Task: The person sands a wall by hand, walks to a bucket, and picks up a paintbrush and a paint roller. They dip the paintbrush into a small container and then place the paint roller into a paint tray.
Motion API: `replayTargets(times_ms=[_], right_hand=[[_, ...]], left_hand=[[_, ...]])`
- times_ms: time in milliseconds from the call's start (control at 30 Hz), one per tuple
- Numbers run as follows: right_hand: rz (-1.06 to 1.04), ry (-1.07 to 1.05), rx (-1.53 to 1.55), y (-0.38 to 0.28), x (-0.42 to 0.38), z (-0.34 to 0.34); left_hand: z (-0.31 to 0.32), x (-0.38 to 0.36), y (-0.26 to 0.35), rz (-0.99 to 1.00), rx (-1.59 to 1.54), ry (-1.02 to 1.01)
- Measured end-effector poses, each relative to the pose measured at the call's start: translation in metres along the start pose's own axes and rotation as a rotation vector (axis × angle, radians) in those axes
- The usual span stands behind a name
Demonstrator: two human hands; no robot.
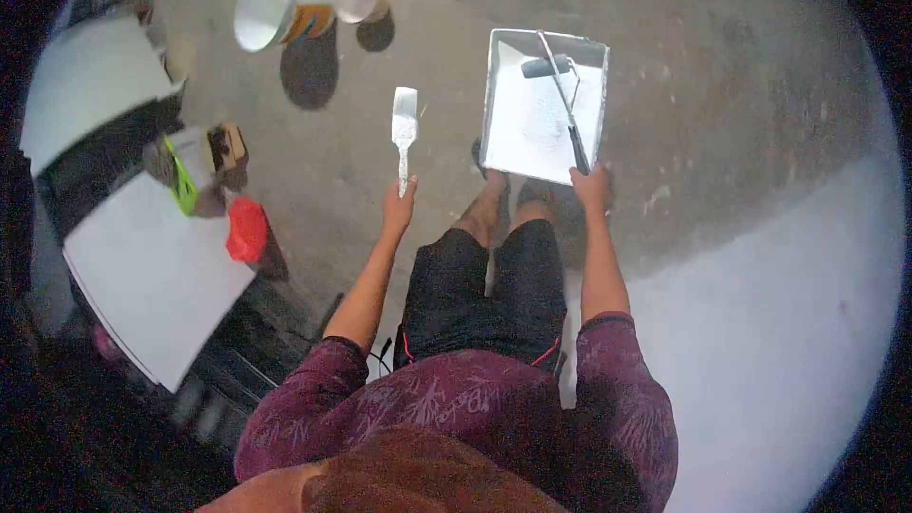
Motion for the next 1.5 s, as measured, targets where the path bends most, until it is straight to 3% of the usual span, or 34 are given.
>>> replayTargets(times_ms=[33,133,267,367,433,500,533,600,700,833,933,1133,1300,1500], right_hand=[[-0.044,-0.005,0.224,0.0,-0.009,0.003],[-0.164,0.017,0.203,0.0,-0.004,-0.039],[-0.193,-0.16,0.334,0.032,0.019,-0.008],[-0.271,-0.093,0.305,0.081,0.02,-0.014],[-0.293,-0.08,0.33,0.073,0.036,-0.026],[-0.252,-0.13,0.198,0.119,0.022,-0.039],[-0.242,-0.13,0.178,0.129,0.02,-0.045],[-0.225,-0.147,0.116,0.126,0.022,-0.056],[-0.305,0.03,0.042,0.141,0.028,-0.071],[-0.288,0.119,0.027,0.155,0.002,-0.07],[-0.249,0.047,-0.03,0.154,-0.03,-0.087],[-0.182,0.019,-0.107,0.176,-0.076,-0.092],[-0.246,0.068,-0.204,0.176,-0.113,-0.131],[-0.268,0.063,-0.334,0.171,-0.142,-0.181]], left_hand=[[-0.004,-0.016,-0.007,-0.016,-0.028,0.051],[0.018,-0.095,-0.005,-0.118,-0.111,0.151],[0.058,-0.173,-0.041,-0.123,-0.169,0.268],[0.088,-0.24,-0.038,-0.161,-0.094,0.222],[0.112,-0.242,-0.023,-0.138,-0.05,0.221],[0.136,-0.28,-0.015,-0.063,-0.103,0.262],[0.148,-0.287,-0.02,-0.078,-0.107,0.245],[0.189,-0.285,-0.027,-0.332,-0.298,0.115],[0.218,-0.306,-0.021,-0.293,-0.387,0.139],[0.217,-0.349,-0.044,-0.313,-0.441,0.107],[0.221,-0.382,-0.073,-0.273,-0.46,0.033],[0.165,-0.446,-0.112,-0.288,-0.265,0.003],[0.132,-0.492,-0.136,-0.334,-0.215,-0.04],[0.083,-0.515,-0.114,-0.229,-0.167,0.003]])
Point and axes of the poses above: each hand's wrist, its own x-axis towards the middle knuckle, its own z-axis out of the palm, y = z × x, the point moved 9 cm from there along x, towards the middle knuckle, and after that the axes turned 13 degrees about y, right-handed, at the moved point
